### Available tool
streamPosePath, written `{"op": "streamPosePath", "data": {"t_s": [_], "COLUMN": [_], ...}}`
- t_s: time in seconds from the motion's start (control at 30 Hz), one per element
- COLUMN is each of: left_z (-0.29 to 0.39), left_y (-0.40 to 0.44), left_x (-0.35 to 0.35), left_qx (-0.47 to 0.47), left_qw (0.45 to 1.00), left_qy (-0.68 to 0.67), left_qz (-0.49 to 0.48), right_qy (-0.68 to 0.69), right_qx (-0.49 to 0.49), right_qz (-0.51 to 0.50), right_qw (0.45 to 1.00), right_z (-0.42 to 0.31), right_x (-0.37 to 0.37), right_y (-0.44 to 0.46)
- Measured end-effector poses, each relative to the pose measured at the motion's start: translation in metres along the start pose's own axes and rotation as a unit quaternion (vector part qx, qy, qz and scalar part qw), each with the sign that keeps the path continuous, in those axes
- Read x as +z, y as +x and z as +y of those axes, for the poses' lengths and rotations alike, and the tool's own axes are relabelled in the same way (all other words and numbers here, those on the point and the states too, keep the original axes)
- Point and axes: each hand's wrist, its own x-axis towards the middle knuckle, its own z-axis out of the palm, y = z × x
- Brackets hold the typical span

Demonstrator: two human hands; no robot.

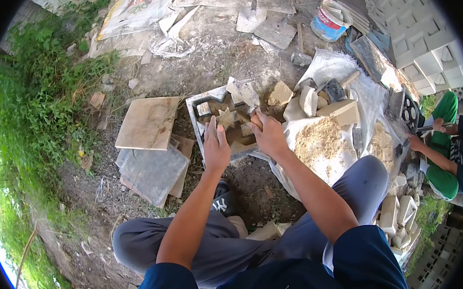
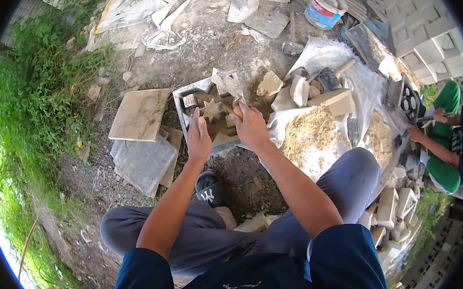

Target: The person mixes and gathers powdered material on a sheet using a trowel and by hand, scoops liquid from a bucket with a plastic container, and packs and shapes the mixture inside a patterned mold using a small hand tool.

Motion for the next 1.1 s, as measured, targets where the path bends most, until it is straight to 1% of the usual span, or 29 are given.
{"op": "streamPosePath", "data": {"t_s": [0.03,0.07,0.13,0.17,0.23,0.37,0.43,0.47,0.53,0.57,0.63,0.67,0.7,0.77,0.83,0.87,0.9,0.93,0.97,1.0,1.03,1.07,1.1], "left_z": [0.000,0.000,0.001,0.001,-0.001,0.002,0.002,0.003,0.003,0.002,0.005,0.007,0.013,0.016,0.025,0.030,0.034,0.039,0.043,0.050,0.052,0.056,0.057], "left_y": [0.000,0.000,0.002,0.002,0.000,0.002,-0.001,0.000,0.004,0.004,0.006,0.007,0.007,0.011,0.010,0.010,0.010,0.009,0.008,0.007,0.004,-0.001,-0.005], "left_x": [0.000,0.000,-0.001,-0.002,0.000,-0.001,0.003,0.004,0.010,0.014,0.023,0.029,0.034,0.048,0.060,0.065,0.071,0.077,0.083,0.086,0.091,0.096,0.101], "left_qx": [0.000,0.002,0.003,0.004,0.005,0.006,0.003,0.003,0.008,0.015,0.043,0.056,0.065,0.076,0.079,0.078,0.083,0.091,0.099,0.126,0.129,0.194,0.259], "left_qw": [1.000,1.000,1.000,1.000,1.000,1.000,0.999,0.999,0.999,0.999,0.997,0.996,0.996,0.995,0.994,0.994,0.993,0.992,0.991,0.987,0.986,0.970,0.949], "left_qy": [0.000,0.004,0.009,0.010,0.009,0.026,0.031,0.040,0.049,0.048,0.063,0.062,0.064,0.053,0.055,0.058,0.058,0.060,0.063,0.071,0.070,0.087,0.104], "left_qz": [0.000,-0.001,-0.002,-0.003,-0.004,-0.005,-0.014,-0.013,-0.015,-0.012,-0.014,-0.015,-0.016,-0.031,-0.047,-0.056,-0.063,-0.062,-0.062,-0.073,-0.081,-0.116,-0.149], "right_qy": [-0.031,-0.031,-0.031,-0.031,-0.058,-0.096,-0.090,-0.093,-0.082,-0.088,-0.094,-0.053,-0.033,-0.028,-0.077,-0.060,-0.017,0.022,0.088,0.072,0.055,0.039,0.044], "right_qx": [0.006,0.006,-0.052,-0.053,-0.054,-0.026,-0.023,-0.018,-0.020,-0.006,0.027,0.038,0.076,0.225,0.209,0.251,0.304,0.357,0.419,0.399,0.379,0.344,0.349], "right_qz": [-0.023,-0.022,0.035,0.033,-0.006,0.012,-0.032,-0.027,0.052,0.058,0.138,0.167,0.188,0.185,0.211,0.173,0.145,0.117,0.099,0.079,0.059,0.061,0.042], "right_qw": [0.999,0.999,0.998,0.998,0.997,0.995,0.995,0.995,0.995,0.994,0.986,0.984,0.979,0.956,0.952,0.951,0.942,0.926,0.898,0.911,0.922,0.936,0.935], "right_z": [0.001,0.001,0.005,0.008,0.009,0.003,0.016,0.023,0.032,0.041,0.065,0.078,0.086,0.109,0.182,0.192,0.190,0.187,0.175,0.186,0.194,0.202,0.204], "right_x": [0.000,0.001,0.008,0.009,0.006,0.003,-0.003,-0.007,-0.023,-0.036,-0.065,-0.083,-0.101,-0.127,-0.119,-0.119,-0.119,-0.119,-0.118,-0.109,-0.099,-0.090,-0.088], "right_y": [0.000,-0.001,-0.003,-0.002,0.001,-0.006,-0.003,-0.006,-0.017,-0.022,-0.032,-0.040,-0.048,-0.073,-0.112,-0.132,-0.150,-0.167,-0.181,-0.195,-0.205,-0.213,-0.215]}}
